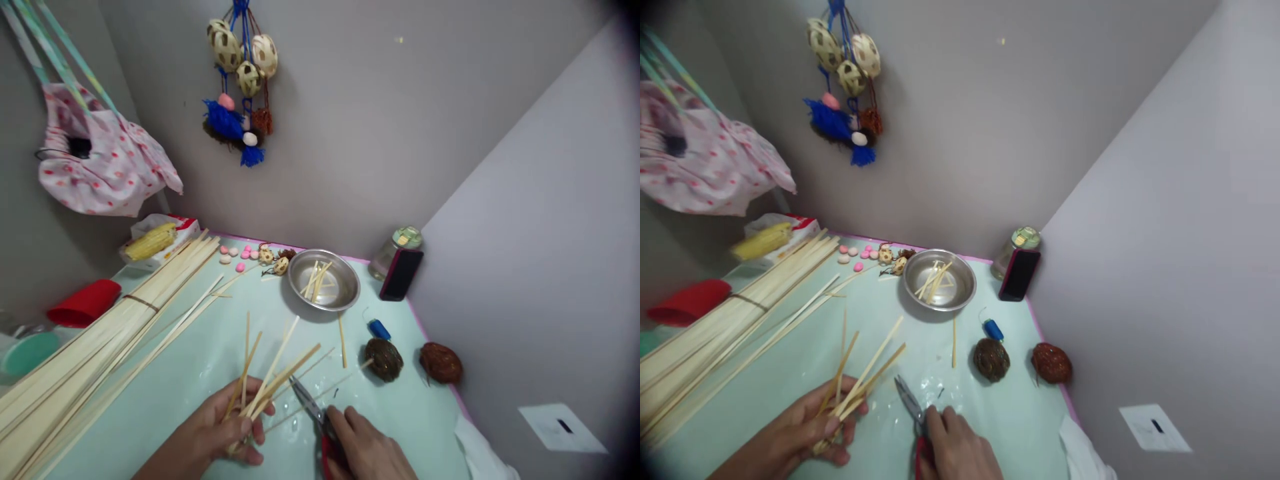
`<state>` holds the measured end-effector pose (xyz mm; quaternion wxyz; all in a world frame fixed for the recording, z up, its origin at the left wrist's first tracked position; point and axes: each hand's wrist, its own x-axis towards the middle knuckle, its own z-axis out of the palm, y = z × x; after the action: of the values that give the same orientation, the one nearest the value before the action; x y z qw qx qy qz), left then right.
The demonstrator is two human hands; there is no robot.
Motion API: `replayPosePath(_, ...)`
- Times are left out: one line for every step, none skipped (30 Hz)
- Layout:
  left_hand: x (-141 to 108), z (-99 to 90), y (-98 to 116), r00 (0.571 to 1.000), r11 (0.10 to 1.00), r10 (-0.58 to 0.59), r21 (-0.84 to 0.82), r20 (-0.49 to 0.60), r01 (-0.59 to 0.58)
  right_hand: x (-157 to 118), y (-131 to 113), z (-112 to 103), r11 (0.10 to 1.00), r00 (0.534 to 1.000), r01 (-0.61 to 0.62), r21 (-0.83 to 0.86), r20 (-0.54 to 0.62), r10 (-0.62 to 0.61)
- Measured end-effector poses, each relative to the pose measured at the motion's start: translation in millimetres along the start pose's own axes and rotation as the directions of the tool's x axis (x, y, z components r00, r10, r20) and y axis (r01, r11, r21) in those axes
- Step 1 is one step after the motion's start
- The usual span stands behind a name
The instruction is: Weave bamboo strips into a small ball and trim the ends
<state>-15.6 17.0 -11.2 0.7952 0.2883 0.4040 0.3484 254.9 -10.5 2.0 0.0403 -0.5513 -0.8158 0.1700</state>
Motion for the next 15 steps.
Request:
replayPosePath(-3.0, 2.5, 2.2, 1.0, 1.0, 0.012, -0.009, -0.006, -0.012, -2.2, -1.3, -0.6, 0.992, 0.999, 0.022, -0.124, -0.031, -0.026)
replayPosePath(-6.3, 5.2, 4.3, 1.0, 1.0, 0.022, -0.018, -0.011, -0.022, -4.0, -4.1, -1.7, 0.974, 0.997, 0.035, -0.223, -0.06, -0.049)
replayPosePath(-9.7, 7.9, 6.4, 0.999, 0.999, 0.03, -0.025, -0.014, -0.03, -5.4, -8.1, -3.3, 0.954, 0.994, 0.042, -0.297, -0.088, -0.071)
replayPosePath(-13.2, 10.6, 8.3, 0.999, 0.999, 0.033, -0.028, -0.012, -0.033, -6.2, -13.3, -5.5, 0.938, 0.988, 0.046, -0.343, -0.12, -0.093)
replayPosePath(-16.6, 13.3, 9.9, 0.999, 0.999, 0.035, -0.027, -0.007, -0.035, -6.4, -19.4, -7.9, 0.932, 0.981, 0.052, -0.358, -0.159, -0.115)
replayPosePath(-19.6, 15.8, 11.1, 0.999, 0.999, 0.033, -0.024, 0.0, -0.033, -5.9, -26.2, -10.1, 0.939, 0.97, 0.061, -0.339, -0.203, -0.137)
replayPosePath(-22.2, 18.1, 11.7, 0.999, 0.999, 0.032, -0.019, 0.012, -0.032, -4.6, -33.5, -12.0, 0.955, 0.954, 0.078, -0.285, -0.259, -0.155)
replayPosePath(-24.4, 20.2, 11.8, 0.999, 0.999, 0.03, -0.012, 0.031, -0.03, -2.3, -41.1, -13.2, 0.974, 0.933, 0.099, -0.205, -0.322, -0.163)
replayPosePath(-26.1, 21.9, 11.3, 0.998, 1.0, 0.028, -0.005, 0.059, -0.028, 0.8, -48.7, -13.6, 0.985, 0.908, 0.123, -0.117, -0.387, -0.16)
replayPosePath(-27.3, 23.4, 10.3, 0.996, 1.0, 0.025, 0.004, 0.089, -0.025, 4.5, -56.1, -13.2, 0.988, 0.88, 0.15, -0.044, -0.45, -0.153)
replayPosePath(-28.1, 24.5, 9.0, 0.993, 1.0, 0.021, 0.012, 0.116, -0.023, 8.7, -63.1, -12.3, 0.984, 0.851, 0.18, -0.002, -0.502, -0.157)
replayPosePath(-28.2, 25.4, 7.5, 0.99, 1.0, 0.018, 0.02, 0.138, -0.021, 12.9, -69.4, -10.9, 0.978, 0.825, 0.207, 0.011, -0.54, -0.169)
replayPosePath(-27.9, 26.0, 6.1, 0.988, 0.999, 0.02, 0.022, 0.153, -0.024, 16.9, -75.0, -9.5, 0.974, 0.806, 0.224, 0.008, -0.564, -0.181)
replayPosePath(-27.2, 26.3, 5.1, 0.987, 0.999, 0.028, 0.021, 0.161, -0.032, 20.3, -79.6, -8.2, 0.973, 0.795, 0.229, -0.002, -0.577, -0.189)
replayPosePath(-26.0, 26.3, 4.4, 0.986, 0.999, 0.045, 0.014, 0.162, -0.048, 23.1, -83.1, -7.2, 0.974, 0.79, 0.224, -0.009, -0.584, -0.187)
